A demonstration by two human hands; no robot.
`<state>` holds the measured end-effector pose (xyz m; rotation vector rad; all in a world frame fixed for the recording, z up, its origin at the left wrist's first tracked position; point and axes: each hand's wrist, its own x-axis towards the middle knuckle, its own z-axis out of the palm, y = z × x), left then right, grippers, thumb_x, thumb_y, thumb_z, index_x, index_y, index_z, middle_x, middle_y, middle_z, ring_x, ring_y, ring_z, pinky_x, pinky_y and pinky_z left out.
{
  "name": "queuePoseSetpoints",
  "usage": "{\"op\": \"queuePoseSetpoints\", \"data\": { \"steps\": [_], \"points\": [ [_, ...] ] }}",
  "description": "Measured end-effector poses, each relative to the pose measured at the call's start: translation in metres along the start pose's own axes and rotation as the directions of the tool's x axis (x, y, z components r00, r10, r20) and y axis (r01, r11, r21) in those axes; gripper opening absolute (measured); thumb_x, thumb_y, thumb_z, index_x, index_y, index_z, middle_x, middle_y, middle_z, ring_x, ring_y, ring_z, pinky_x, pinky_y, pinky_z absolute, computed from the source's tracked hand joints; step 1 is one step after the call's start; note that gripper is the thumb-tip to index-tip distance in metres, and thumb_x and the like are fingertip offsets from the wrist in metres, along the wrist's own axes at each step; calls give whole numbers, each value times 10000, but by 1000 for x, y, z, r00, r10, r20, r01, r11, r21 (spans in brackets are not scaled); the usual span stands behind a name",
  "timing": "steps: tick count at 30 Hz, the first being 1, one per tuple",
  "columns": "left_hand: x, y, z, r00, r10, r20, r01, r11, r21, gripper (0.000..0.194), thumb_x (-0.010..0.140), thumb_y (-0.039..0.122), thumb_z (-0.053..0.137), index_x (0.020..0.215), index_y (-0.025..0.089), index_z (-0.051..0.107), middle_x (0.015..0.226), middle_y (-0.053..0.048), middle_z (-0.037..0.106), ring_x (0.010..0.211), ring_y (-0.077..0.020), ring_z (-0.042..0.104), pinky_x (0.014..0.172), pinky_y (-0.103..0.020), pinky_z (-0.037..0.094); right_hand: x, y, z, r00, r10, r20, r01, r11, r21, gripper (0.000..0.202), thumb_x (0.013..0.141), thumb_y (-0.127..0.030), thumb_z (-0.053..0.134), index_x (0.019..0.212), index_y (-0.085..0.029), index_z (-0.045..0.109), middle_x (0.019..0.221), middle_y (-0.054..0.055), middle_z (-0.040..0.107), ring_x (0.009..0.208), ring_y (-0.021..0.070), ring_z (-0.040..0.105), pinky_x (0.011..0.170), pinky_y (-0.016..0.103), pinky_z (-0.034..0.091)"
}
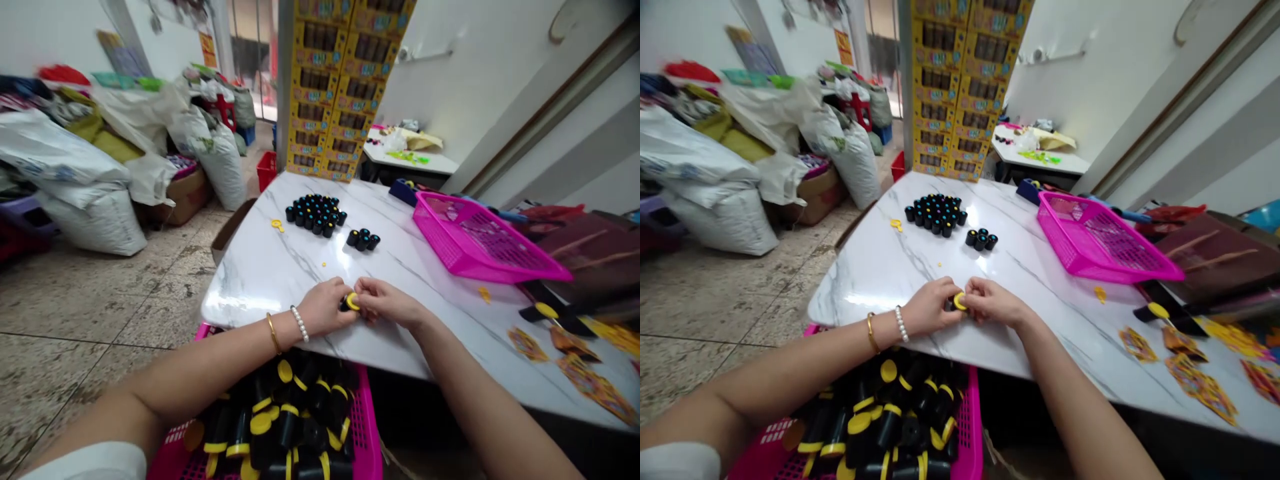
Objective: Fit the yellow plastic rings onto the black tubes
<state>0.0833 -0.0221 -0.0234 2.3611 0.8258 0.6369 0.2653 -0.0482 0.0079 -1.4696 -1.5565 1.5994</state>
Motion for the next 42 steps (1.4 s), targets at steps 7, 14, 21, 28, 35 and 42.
{"op": "queuePoseSetpoints", "data": {
  "steps": [7,14,21,28,35,42],
  "points": [
    [1,-8,15,998,-58,-13,60,986,156,373,729,513,591,880,176,639,875,-61,597,801,-202,585,696,-284,478,-1,10,8,997,-52,-60,44,990,-136,417,782,-623,553,772,-223,436,513,-74,429,435,100,405,439,231,294],
    [-20,-3,9,1000,-5,6,4,985,174,299,732,429,615,878,169,628,890,-59,592,799,-186,585,729,-272,474,2,21,7,994,-54,-90,50,998,-49,493,743,-665,556,632,-215,391,465,-74,382,396,83,334,445,249,309],
    [-12,-1,3,998,-26,58,19,992,121,338,720,457,611,898,171,649,843,-51,576,771,-206,578,689,-300,464,5,-7,13,999,46,-14,-48,972,-230,377,779,-524,613,698,-197,442,521,-50,484,440,95,439,433,218,316],
    [-35,5,-34,988,106,113,-114,991,65,293,708,355,620,914,146,625,858,-57,588,798,-176,569,750,-246,482,0,22,7,981,-173,-88,157,974,-166,325,818,-510,570,926,-208,516,625,-18,527,470,110,457,444,243,387],
    [-147,13,-98,988,-92,123,74,987,145,463,698,86,487,1151,177,507,1103,-90,544,933,-195,548,827,-316,496,-2,23,1,980,-176,-92,164,979,-122,249,814,-417,625,905,-195,558,645,-6,550,513,108,494,474,226,429],
    [-205,-9,-74,995,79,-54,-72,989,127,569,688,141,531,1249,146,439,1295,-169,457,1219,-307,418,1020,-480,403,0,26,0,985,-165,-52,161,984,-80,244,836,-425,602,893,-194,550,632,-16,529,500,97,472,459,217,418]
  ]
}}
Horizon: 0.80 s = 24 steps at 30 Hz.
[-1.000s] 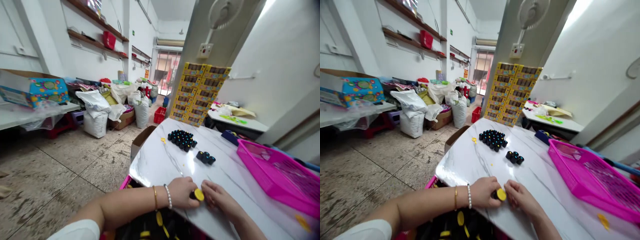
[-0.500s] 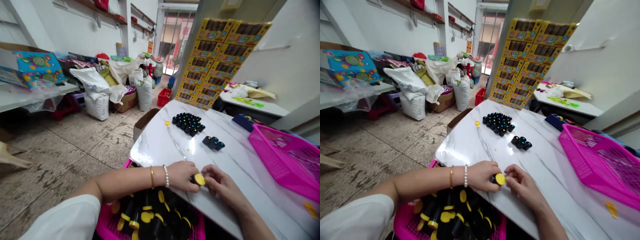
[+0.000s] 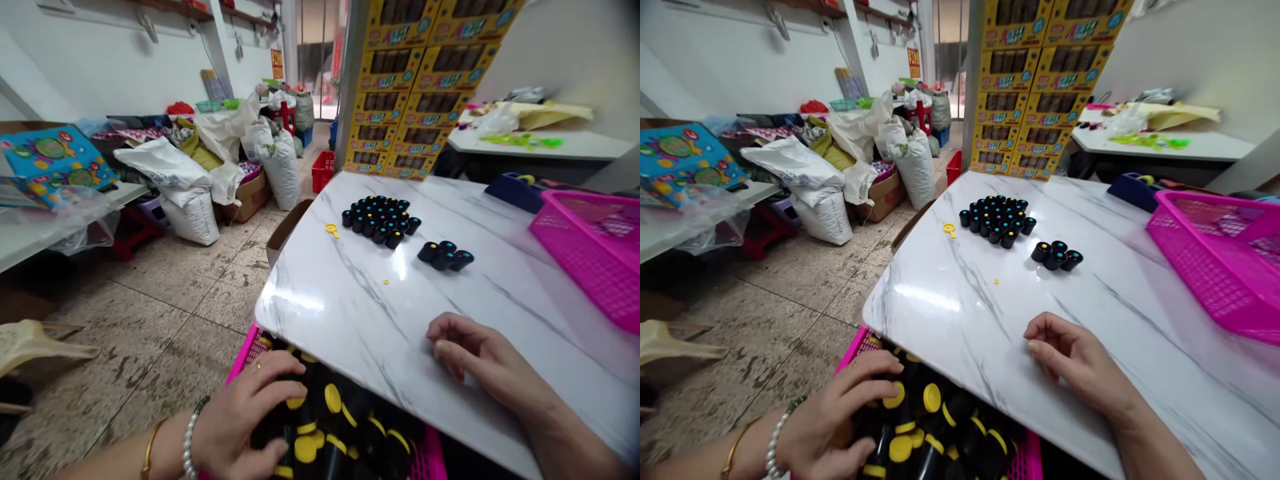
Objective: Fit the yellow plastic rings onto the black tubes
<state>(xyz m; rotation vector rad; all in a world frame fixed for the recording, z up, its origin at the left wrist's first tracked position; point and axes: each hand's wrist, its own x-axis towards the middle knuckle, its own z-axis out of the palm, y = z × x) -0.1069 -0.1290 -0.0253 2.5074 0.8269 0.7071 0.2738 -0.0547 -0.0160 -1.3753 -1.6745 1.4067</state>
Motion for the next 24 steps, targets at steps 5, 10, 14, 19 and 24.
{"op": "queuePoseSetpoints", "data": {
  "steps": [5,10,14,19,24],
  "points": [
    [95,-47,-21,934,-80,-349,105,993,52,308,802,209,552,1107,173,537,1029,-95,596,983,-205,563,889,-354,476,2,5,1,999,25,-34,-25,1000,8,272,857,-460,564,887,-192,528,604,-34,484,491,95,450,434,211,397],
    [222,-133,-32,918,-304,-256,368,894,257,275,834,191,517,1092,194,612,939,-55,580,853,-156,572,830,-275,455,5,5,2,997,-7,-79,10,999,41,284,857,-470,554,847,-188,520,580,-46,462,472,92,448,424,215,406],
    [245,-159,-22,922,-320,-216,376,874,309,179,819,159,496,871,142,667,873,-82,553,807,-186,551,777,-304,445,3,3,7,993,-31,-112,37,998,55,256,843,-433,575,807,-185,525,549,-57,449,444,83,441,404,203,392],
    [218,-132,0,968,-211,-136,247,900,361,268,905,246,388,831,152,628,927,-82,548,786,-178,529,752,-306,439,7,-1,14,977,-4,-215,15,999,47,222,836,-398,580,796,-185,533,574,-57,462,408,67,432,330,170,354],
    [229,-61,36,985,-135,-109,143,987,70,305,920,272,384,787,168,638,799,-49,583,753,-148,563,714,-256,443,21,-18,16,947,20,-321,71,961,268,402,761,-410,663,1075,-237,482,968,15,548,618,120,598,366,214,484]
  ]
}}
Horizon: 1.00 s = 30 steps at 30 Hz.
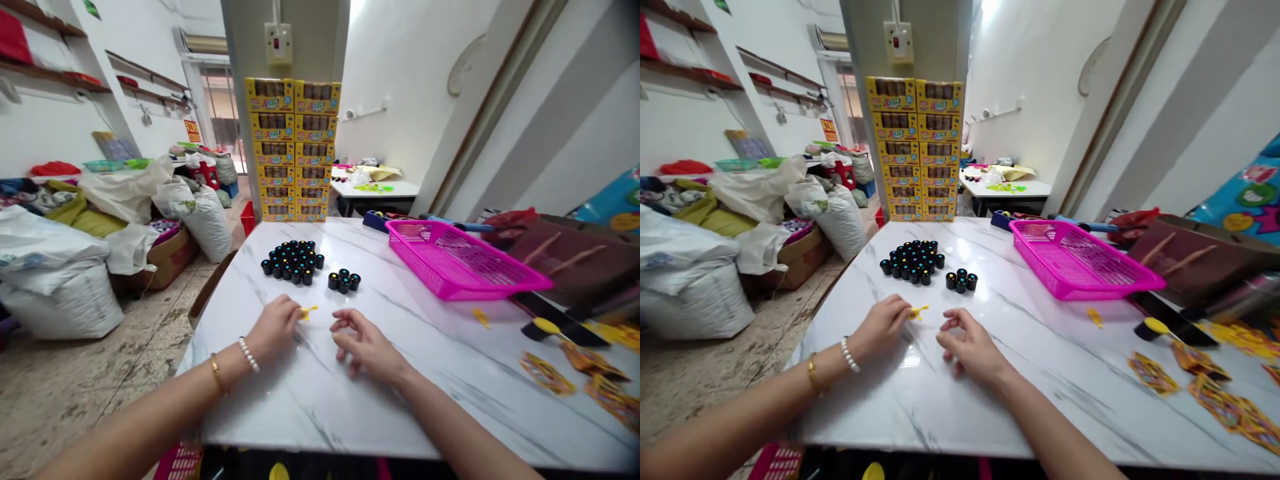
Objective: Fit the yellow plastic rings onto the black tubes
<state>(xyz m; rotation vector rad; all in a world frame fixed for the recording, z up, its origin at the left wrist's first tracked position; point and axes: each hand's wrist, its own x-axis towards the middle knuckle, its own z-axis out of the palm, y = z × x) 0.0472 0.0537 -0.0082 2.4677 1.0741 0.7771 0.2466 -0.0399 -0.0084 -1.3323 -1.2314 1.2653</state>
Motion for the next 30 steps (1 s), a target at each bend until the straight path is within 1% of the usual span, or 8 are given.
{"op": "queuePoseSetpoints", "data": {
  "steps": [3,6,9,12,16,19,25,30],
  "points": [
    [17,43,19,997,14,75,4,971,-239,337,912,314,419,710,171,648,645,-14,593,628,-122,571,628,-227,434,11,-14,-4,996,-82,33,81,995,53,365,713,-386,712,963,-193,528,889,12,586,636,123,615,493,258,549],
    [39,62,30,995,-84,52,98,913,-396,384,918,414,402,772,165,656,592,6,603,515,-102,568,522,-203,422,23,-23,-26,984,-129,-120,134,991,29,317,677,-409,726,785,-168,551,681,-17,575,518,115,577,433,247,517],
    [63,58,39,979,-195,-67,158,920,-357,341,893,431,454,968,157,643,817,-35,672,541,-103,600,534,-217,456,29,-17,-59,935,-141,-326,157,987,25,290,669,-400,716,732,-168,554,638,-21,582,476,92,551,406,207,482],
    [84,43,52,964,-225,-140,184,949,-258,358,821,258,571,1157,135,566,1093,-121,621,748,-153,640,731,-288,495,31,-4,-82,888,-129,-441,155,988,23,241,684,-351,696,717,-173,537,515,-57,516,375,58,462,336,159,386],
    [106,28,67,966,-229,-118,210,966,-153,475,723,105,612,1194,111,545,1153,-165,587,1043,-249,575,932,-375,427,32,7,-85,883,-109,-457,151,987,57,262,658,-284,728,840,-178,572,538,-56,542,433,82,518,348,157,405],
    [113,25,69,971,-229,-64,220,967,-124,382,721,176,649,1098,124,610,1048,-135,640,1012,-260,588,903,-379,438,33,6,-83,898,-75,-433,129,987,97,233,691,-329,718,766,-169,567,622,-8,604,474,89,557,355,167,428],
    [61,39,53,968,-248,44,251,958,-136,203,709,262,674,884,169,630,861,-51,681,721,-176,625,692,-295,472,24,-1,-79,952,17,-307,43,981,187,262,701,-356,734,734,-167,557,734,37,670,568,99,603,448,180,474],
    [4,55,47,966,-212,148,244,936,-255,253,716,232,654,962,191,609,827,4,669,578,-104,559,574,-230,430,18,-2,-54,992,101,-78,-79,965,249,314,629,-344,792,673,-153,546,539,-48,532,407,20,370,345,130,237]
  ]
}}
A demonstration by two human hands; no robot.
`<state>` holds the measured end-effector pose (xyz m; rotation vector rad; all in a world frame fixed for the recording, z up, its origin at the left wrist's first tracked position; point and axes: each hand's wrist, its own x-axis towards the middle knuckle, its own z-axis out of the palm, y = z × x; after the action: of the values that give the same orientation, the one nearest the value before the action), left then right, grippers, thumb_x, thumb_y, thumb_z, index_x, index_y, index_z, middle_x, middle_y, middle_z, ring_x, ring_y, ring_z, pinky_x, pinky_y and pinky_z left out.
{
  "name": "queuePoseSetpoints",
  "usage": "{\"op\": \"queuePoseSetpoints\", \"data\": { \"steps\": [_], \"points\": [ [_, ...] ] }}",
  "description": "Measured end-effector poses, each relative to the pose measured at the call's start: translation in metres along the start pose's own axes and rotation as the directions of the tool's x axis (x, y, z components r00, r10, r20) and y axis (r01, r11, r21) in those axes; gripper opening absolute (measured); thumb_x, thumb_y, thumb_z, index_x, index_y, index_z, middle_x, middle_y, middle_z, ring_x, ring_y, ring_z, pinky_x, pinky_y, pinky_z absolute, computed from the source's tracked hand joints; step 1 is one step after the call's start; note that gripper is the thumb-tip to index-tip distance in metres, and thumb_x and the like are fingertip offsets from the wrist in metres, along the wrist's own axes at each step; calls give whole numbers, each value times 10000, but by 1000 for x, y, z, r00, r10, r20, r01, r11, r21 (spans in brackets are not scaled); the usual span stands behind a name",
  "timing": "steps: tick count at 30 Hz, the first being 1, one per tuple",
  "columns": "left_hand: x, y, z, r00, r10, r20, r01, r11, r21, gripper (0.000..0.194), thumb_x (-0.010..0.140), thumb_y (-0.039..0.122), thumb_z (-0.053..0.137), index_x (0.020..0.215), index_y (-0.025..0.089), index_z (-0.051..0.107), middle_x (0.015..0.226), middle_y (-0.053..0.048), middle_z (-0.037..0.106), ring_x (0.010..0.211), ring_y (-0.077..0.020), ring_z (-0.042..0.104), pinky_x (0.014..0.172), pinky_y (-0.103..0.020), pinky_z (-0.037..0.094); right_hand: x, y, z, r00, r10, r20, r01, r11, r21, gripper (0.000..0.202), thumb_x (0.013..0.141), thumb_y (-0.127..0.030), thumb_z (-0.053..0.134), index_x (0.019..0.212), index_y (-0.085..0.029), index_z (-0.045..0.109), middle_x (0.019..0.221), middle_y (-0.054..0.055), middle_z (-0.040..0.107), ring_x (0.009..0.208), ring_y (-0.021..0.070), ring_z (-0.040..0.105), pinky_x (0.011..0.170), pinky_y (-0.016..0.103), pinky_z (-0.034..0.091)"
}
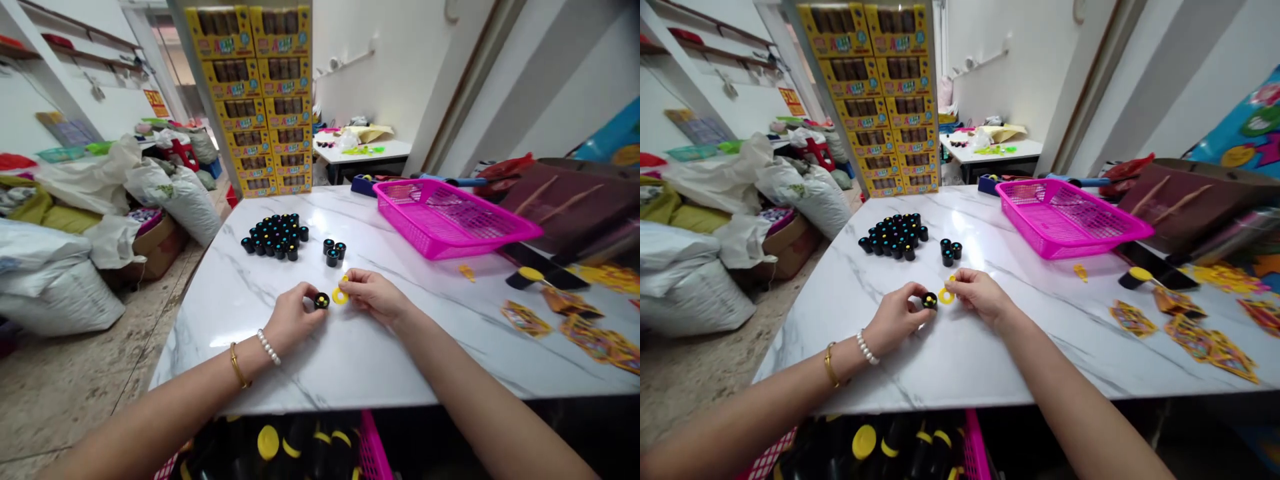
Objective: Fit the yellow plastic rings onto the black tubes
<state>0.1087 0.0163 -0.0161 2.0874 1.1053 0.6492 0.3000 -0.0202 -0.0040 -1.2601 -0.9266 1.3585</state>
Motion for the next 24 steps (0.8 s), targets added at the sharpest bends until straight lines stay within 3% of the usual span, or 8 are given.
{"op": "queuePoseSetpoints", "data": {
  "steps": [4,10,19,24],
  "points": [
    [-5,-2,5,995,94,-32,-94,996,8,301,711,198,655,1011,213,674,884,-14,630,667,-114,555,634,-234,440,1,5,14,992,81,99,-81,997,-7,349,633,-383,787,696,-164,523,500,-75,473,386,19,318,350,146,150],
    [-1,-4,7,982,188,-12,-186,979,88,154,725,261,679,869,214,707,707,-1,580,661,-139,526,627,-252,388,2,7,25,998,44,34,-40,993,-111,355,659,-406,764,687,-176,494,501,-68,505,369,22,337,345,147,172],
    [0,-3,5,989,131,65,-128,991,-45,104,755,277,641,793,200,699,597,34,599,558,-105,502,563,-220,343,3,13,32,1000,19,0,-19,989,-144,340,681,-401,751,677,-193,482,426,-68,517,311,54,388,296,160,284],
    [-1,0,-1,991,89,96,-80,992,-94,214,745,380,651,841,198,715,609,17,623,563,-116,525,553,-221,354,2,14,32,999,-30,23,34,986,-164,337,709,-419,730,687,-195,479,439,-69,520,322,57,400,313,170,325]
  ]
}}
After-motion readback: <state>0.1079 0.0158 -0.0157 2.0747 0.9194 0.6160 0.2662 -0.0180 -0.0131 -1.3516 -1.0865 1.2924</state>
